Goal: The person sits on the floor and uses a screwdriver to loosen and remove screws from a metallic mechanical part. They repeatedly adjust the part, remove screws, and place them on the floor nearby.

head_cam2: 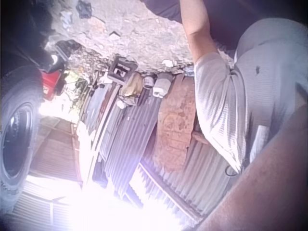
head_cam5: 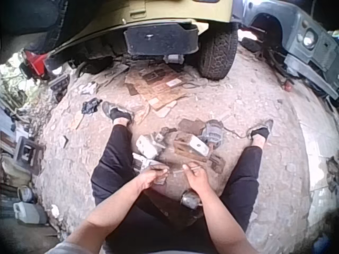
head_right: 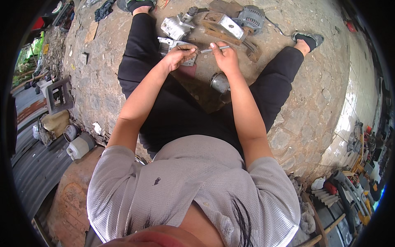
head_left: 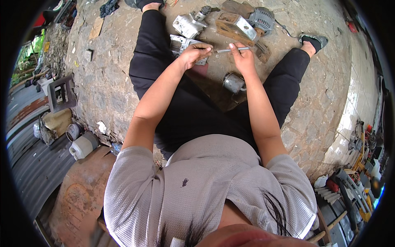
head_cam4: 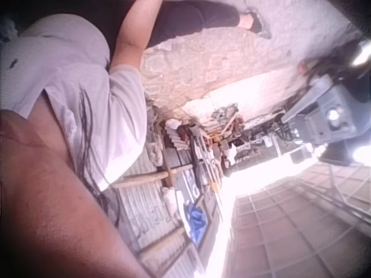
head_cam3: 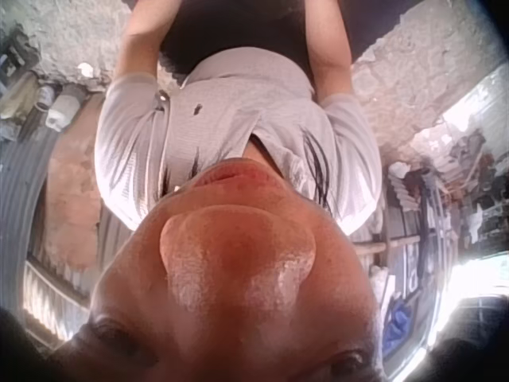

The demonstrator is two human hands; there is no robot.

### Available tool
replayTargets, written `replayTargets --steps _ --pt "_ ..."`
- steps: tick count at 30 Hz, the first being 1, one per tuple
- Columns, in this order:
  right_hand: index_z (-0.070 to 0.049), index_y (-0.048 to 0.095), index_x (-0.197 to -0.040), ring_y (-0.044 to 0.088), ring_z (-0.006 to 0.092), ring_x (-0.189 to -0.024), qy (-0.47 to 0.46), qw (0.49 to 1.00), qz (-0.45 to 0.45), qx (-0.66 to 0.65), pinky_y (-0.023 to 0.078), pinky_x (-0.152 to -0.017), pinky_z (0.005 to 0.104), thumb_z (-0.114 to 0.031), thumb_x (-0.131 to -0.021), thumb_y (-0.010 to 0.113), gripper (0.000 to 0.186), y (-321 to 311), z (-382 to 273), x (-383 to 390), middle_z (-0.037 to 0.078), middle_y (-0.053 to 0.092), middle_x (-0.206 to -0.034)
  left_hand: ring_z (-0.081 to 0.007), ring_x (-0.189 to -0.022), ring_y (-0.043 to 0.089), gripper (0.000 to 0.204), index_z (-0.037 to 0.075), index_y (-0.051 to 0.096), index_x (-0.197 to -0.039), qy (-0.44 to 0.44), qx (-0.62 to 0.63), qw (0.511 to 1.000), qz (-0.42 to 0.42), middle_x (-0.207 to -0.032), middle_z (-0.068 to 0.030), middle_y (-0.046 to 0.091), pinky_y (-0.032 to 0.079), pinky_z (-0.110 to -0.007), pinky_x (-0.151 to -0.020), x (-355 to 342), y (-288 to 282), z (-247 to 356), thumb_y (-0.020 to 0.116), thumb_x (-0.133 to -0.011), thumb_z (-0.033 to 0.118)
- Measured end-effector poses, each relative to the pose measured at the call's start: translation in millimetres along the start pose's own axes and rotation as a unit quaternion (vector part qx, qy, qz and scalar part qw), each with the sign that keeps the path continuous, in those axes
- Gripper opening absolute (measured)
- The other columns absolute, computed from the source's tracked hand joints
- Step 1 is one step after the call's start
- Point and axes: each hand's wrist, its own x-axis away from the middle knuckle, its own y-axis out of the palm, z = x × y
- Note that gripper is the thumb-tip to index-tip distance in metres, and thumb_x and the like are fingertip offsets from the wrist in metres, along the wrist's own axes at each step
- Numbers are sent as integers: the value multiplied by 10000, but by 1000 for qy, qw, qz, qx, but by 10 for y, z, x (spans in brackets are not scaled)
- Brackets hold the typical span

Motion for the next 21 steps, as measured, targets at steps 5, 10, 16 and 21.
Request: replayTargets --steps 5,10,16,21 --pt "-25 746 -946 704 238 -749 20 1000 -17 16 532 -708 355 -366 -997 693 349 -24 -62 6 110 729 -796 -183 -1093 692 268 -1 688 -1219 -2 11 1000 0 -1144 -82 723 546 -317 -1035 19 22 27 716 -976 107" --pt "-21 738 -911 694 238 -732 9 1000 -13 17 524 -696 358 -361 -995 698 352 -26 26 1 110 717 -776 -187 -1099 690 276 -5 682 -1223 8 24 1000 -4 -1159 -91 717 542 -318 -1042 25 50 30 716 -978 115" --pt "-13 718 -873 657 215 -711 -14 1000 -2 13 511 -687 354 -348 -988 709 355 -10 -55 -6 109 691 -758 -185 -1106 687 240 4 685 -1177 11 9 1000 7 -1153 -86 717 543 -319 -1037 4 20 7 725 -974 126" --pt "-13 726 -881 669 210 -736 11 1000 7 16 518 -706 354 -312 -972 735 312 -15 -88 16 112 705 -783 -185 -1101 690 233 9 684 -1167 17 13 1000 1 -1136 -80 720 545 -313 -1028 5 48 34 733 -968 120"
